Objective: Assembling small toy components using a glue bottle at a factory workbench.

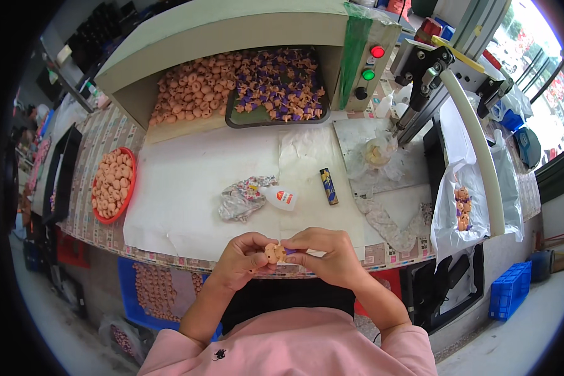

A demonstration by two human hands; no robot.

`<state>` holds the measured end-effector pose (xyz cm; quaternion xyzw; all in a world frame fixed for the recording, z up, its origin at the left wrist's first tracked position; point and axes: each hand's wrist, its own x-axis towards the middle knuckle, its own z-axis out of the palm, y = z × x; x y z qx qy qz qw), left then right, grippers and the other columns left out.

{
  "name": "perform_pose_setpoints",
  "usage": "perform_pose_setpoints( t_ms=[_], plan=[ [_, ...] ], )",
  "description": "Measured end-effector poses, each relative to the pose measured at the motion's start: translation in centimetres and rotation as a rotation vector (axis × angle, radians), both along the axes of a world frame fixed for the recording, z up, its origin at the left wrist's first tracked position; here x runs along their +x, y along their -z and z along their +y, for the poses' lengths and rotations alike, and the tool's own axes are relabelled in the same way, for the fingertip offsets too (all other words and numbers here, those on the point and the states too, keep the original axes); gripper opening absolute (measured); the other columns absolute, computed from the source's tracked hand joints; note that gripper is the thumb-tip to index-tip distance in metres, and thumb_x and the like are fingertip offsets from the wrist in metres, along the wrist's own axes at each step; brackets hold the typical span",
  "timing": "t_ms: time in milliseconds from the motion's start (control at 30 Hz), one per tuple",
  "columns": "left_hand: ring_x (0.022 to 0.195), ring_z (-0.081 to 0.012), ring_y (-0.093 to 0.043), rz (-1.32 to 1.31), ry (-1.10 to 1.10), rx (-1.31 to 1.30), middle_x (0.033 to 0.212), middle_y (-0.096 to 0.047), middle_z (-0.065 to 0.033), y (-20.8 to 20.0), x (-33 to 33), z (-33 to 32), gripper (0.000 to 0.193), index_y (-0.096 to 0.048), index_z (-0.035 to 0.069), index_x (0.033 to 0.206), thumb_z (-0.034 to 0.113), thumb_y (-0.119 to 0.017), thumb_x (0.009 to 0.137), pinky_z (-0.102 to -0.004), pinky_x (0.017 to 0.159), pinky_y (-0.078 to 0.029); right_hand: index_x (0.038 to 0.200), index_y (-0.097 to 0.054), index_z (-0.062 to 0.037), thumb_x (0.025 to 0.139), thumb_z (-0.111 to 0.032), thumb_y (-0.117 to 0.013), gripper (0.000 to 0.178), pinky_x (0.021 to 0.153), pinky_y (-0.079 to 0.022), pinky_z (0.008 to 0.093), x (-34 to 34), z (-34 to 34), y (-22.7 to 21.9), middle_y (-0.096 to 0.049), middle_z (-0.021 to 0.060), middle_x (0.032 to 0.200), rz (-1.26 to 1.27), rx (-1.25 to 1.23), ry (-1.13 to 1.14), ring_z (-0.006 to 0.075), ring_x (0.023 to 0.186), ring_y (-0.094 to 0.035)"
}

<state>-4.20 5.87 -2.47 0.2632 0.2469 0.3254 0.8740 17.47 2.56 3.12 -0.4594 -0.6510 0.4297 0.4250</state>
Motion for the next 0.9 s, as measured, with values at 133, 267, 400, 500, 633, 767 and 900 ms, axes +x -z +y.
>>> perform_pose_setpoints(
  t_ms=[133,267,400,500,633,767,900],
  plan=[
    [0.077,-0.0164,-0.069,0.011,0.01,0.098,0.091,-0.068,-0.0108,0.0,-1.0,0.1,0.032,-0.062,0.0,0.106,0.012,-0.076,0.08,-0.0275,0.068,-0.06,0.099,-0.072,-0.0022,0.07,0.003,-0.077,0.029,0.074,-0.054,0.0287,-1.2,-0.4,-0.7,-0.071,0.0116,0.093,-0.117,0.118,0.024,0.0214,0.084,-0.068],
    [0.078,-0.0159,-0.068,-0.049,-0.022,0.089,0.092,-0.068,-0.0115,-0.5,-1.1,-0.4,0.029,-0.061,-0.001,0.105,0.01,-0.074,0.082,-0.0274,0.069,-0.06,0.096,-0.072,-0.002,0.068,0.004,-0.076,0.029,0.074,-0.055,0.0306,-1.8,-0.3,-0.4,-0.071,0.0119,0.092,0.068,-0.079,0.03,0.0235,0.085,-0.069],
    [0.077,-0.0154,-0.068,0.0,0.024,0.042,0.092,-0.068,-0.0119,-0.3,-2.0,-0.2,0.027,-0.061,-0.001,0.105,0.01,-0.073,0.083,-0.0272,0.068,-0.06,0.095,-0.072,-0.0016,0.068,0.004,-0.077,0.028,0.073,-0.054,0.0298,-2.2,-0.4,-0.6,-0.071,0.0121,0.089,-0.106,0.109,0.019,0.0232,0.083,-0.068],
    [0.075,-0.015,-0.068,0.077,0.055,0.058,0.092,-0.068,-0.0125,-0.3,-2.1,-0.3,0.025,-0.061,-0.002,0.104,0.009,-0.071,0.084,-0.0269,0.067,-0.06,0.095,-0.072,-0.0014,0.068,0.002,-0.078,0.029,0.073,-0.053,0.0296,-2.2,-0.6,-0.7,-0.07,0.0117,0.087,-0.119,0.073,0.015,0.0225,0.083,-0.068],
    [0.074,-0.0162,-0.069,0.057,0.031,0.081,0.091,-0.068,-0.0132,-0.8,-1.4,-0.5,0.023,-0.062,-0.002,0.102,0.006,-0.071,0.083,-0.0281,0.066,-0.061,0.093,-0.072,-0.0013,0.066,0.002,-0.079,0.028,0.068,-0.053,0.0294,-1.4,-0.2,0.6,-0.071,0.011,0.085,-0.03,0.064,-0.046,0.0214,0.079,-0.068],
    [0.075,-0.0171,-0.069,0.084,-0.006,0.132,0.092,-0.068,-0.0135,-1.3,-0.8,-1.0,0.023,-0.061,-0.001,0.101,0.006,-0.072,0.083,-0.0291,0.066,-0.062,0.089,-0.072,-0.0013,0.066,0.002,-0.079,0.025,0.065,-0.053,0.0291,-1.5,-0.8,0.5,-0.071,0.0103,0.084,-0.096,0.163,0.016,0.0217,0.075,-0.068],
    [0.075,-0.0168,-0.069,0.137,-0.002,0.099,0.092,-0.068,-0.0129,-1.8,0.0,-0.7,0.022,-0.061,-0.001,0.101,0.007,-0.072,0.083,-0.029,0.066,-0.062,0.088,-0.071,-0.0012,0.066,0.001,-0.079,0.024,0.065,-0.053,0.0292,-0.9,-0.5,0.9,-0.071,0.0095,0.084,-0.12,0.221,0.045,0.022,0.074,-0.068]
  ],
)
